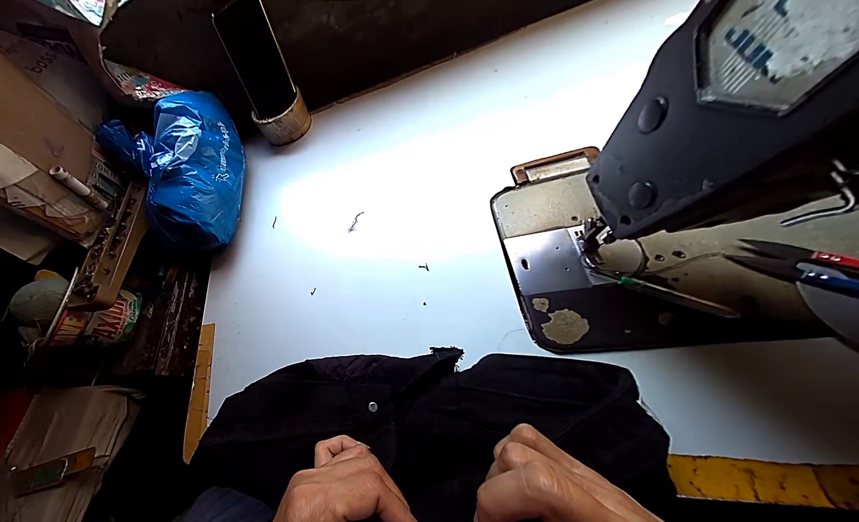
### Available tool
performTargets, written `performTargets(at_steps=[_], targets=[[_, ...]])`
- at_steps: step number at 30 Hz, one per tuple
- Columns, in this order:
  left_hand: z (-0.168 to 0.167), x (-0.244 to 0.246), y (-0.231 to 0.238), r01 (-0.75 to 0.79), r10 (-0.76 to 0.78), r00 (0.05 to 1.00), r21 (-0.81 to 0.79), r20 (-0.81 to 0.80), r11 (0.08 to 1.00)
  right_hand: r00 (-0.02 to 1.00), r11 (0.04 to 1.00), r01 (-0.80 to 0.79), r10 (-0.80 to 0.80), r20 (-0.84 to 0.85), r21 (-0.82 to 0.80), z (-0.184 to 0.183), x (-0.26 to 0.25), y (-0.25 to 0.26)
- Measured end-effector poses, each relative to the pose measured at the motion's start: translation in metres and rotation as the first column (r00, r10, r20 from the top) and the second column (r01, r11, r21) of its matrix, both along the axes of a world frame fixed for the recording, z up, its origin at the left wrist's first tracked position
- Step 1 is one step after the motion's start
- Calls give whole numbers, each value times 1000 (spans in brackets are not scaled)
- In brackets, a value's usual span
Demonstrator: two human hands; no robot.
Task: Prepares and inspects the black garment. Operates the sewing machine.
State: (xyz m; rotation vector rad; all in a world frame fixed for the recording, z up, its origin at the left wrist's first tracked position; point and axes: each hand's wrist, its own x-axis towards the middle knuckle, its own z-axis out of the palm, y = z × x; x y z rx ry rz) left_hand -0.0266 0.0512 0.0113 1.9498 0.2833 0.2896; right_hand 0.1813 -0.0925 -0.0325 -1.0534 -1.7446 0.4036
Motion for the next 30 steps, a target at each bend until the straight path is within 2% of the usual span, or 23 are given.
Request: performTargets(at_steps=[7, 15, 19, 26, 30], targets=[[6, 1, -2, -2, 2, 1000, 19, 6, 1000, 991, 996, 87, -87, 102, 7, 10, -2, 6], [6, 0, 0, 1, -2, 1000, 14, 21, 1000, 987, 997, 65, -69, 146, 32, 21, -5, 13], [5, -2, 2, 18, -18, 999, -18, 27, 1000, 983, 998, 60, -58, 173, -10, 25, -5, 13], [3, -3, 2, 24, -26, 998, 46, 51, 999, 974, 996, 62, -45, 223, -70, 30, -7, 15], [6, -2, 0, 18, -24, 998, 102, 53, 995, 967, 998, 13, 5, 255, -68, 34, -7, 19]])
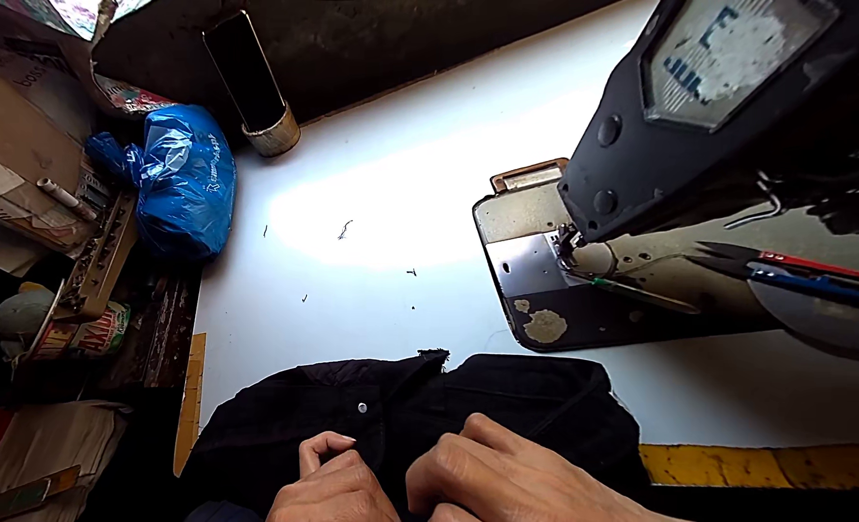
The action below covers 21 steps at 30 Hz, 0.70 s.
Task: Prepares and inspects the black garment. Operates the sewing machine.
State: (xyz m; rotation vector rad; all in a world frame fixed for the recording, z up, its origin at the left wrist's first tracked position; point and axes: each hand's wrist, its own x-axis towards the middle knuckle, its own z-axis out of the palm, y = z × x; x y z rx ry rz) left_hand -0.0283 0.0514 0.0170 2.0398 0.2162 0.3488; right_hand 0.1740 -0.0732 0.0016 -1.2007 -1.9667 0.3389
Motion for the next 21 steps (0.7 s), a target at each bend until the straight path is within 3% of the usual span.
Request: performTargets(at_steps=[3, 6, 12, 15, 21], targets=[[-1, -1, 0, -24, 23, 999, 12, 38, 1000, 999, 994, 37, -34, -31, 105, -6, -2, 1], [-7, -2, -5, -94, 75, 993, 216, 94, 972, 994, 985, 74, -61, -87, 157, -18, -2, 1], [-6, -6, -16, -129, 98, 992, 641, 84, 757, 987, 985, 77, -53, -154, 157, -28, -5, 2], [-6, -7, -17, -184, 200, 979, 640, 48, 746, 986, 986, 61, -36, -161, 154, -30, -5, 2], [-6, 4, -25, -137, 128, 991, 337, 48, 931, 978, 993, 8, 17, -208, 120, -33, -2, 0]])
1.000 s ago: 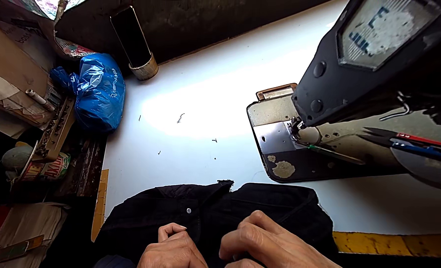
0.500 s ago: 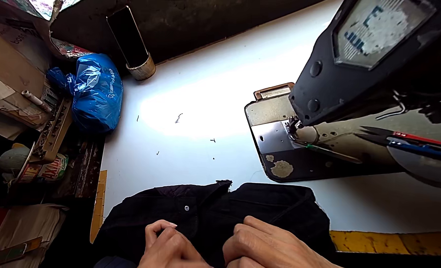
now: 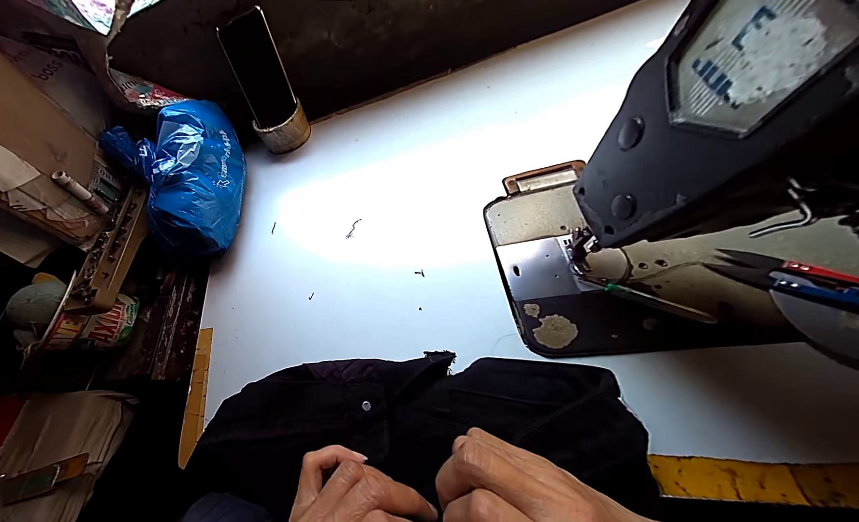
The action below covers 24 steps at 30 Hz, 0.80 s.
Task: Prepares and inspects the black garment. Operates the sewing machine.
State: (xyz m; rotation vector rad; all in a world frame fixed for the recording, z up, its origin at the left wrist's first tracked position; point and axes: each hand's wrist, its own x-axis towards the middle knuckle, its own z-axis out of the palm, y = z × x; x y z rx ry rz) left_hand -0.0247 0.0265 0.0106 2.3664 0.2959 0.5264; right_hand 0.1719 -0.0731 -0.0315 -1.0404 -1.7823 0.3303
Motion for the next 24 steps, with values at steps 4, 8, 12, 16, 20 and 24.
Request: performTargets(at_steps=[4, 8, 12, 16, 20, 24], targets=[[3, -1, 3, -21, 20, 999, -7, -39, 1000, 1000, 999, 9, -9, 4, -33, -1, 2, -1], [9, 0, 1, -68, 73, 992, 57, -103, 996, 1000, 1000, 1, -2, -3, -28, -3, 1, 1], [12, 3, 2, -75, 83, 986, 64, -143, 995, 1000, 999, -5, 4, -11, -46, -3, 2, 1], [13, 6, 2, -81, 96, 980, 92, -175, 992, 999, 998, 3, -6, -48, -58, -5, 2, 0], [22, 8, 1, -89, 136, 961, 199, -240, 976, 997, 999, 5, -8, -78, -44, -6, 0, -1], [31, 10, 3, -64, 124, 941, 195, -316, 979, 995, 998, -37, 32, -99, -46, -8, 0, -2]])
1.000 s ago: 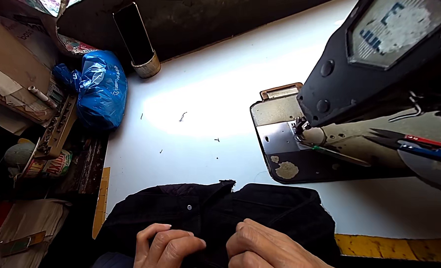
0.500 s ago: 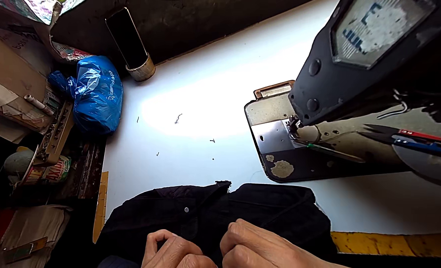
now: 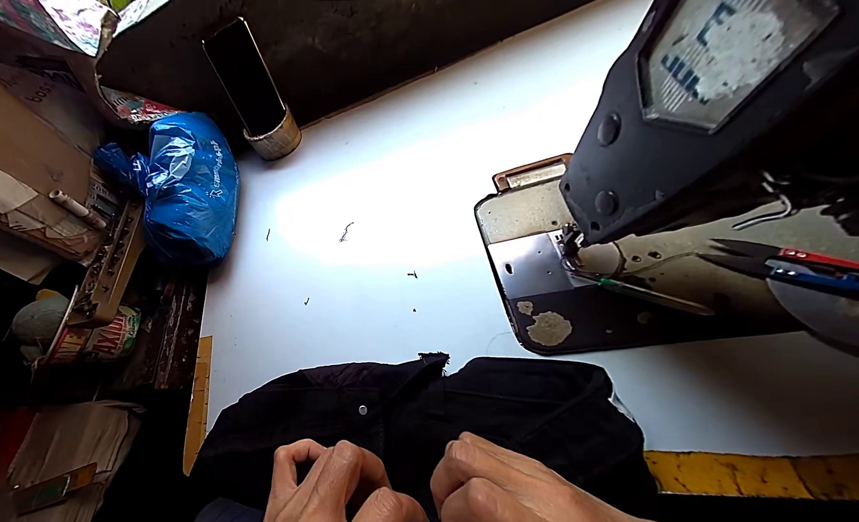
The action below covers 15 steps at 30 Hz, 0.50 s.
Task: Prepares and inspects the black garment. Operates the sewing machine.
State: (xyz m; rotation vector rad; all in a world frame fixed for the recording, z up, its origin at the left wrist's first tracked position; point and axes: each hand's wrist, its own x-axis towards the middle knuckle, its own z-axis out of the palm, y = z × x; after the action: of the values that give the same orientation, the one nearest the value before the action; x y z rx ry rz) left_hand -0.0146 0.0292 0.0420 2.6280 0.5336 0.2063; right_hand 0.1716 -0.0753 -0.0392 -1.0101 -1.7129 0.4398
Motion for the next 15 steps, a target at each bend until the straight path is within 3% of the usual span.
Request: performTargets(at_steps=[5, 15], targets=[[12, -1, 8, 44, -48, 998, -143, -28, 989, 1000, 1000, -3, 3, -9, -13, 0, 1, -1], [10, 4, 0, 7, -11, 998, -77, -55, 997, 999, 1000, -18, 18, -31, -1, -3, 1, -1]])
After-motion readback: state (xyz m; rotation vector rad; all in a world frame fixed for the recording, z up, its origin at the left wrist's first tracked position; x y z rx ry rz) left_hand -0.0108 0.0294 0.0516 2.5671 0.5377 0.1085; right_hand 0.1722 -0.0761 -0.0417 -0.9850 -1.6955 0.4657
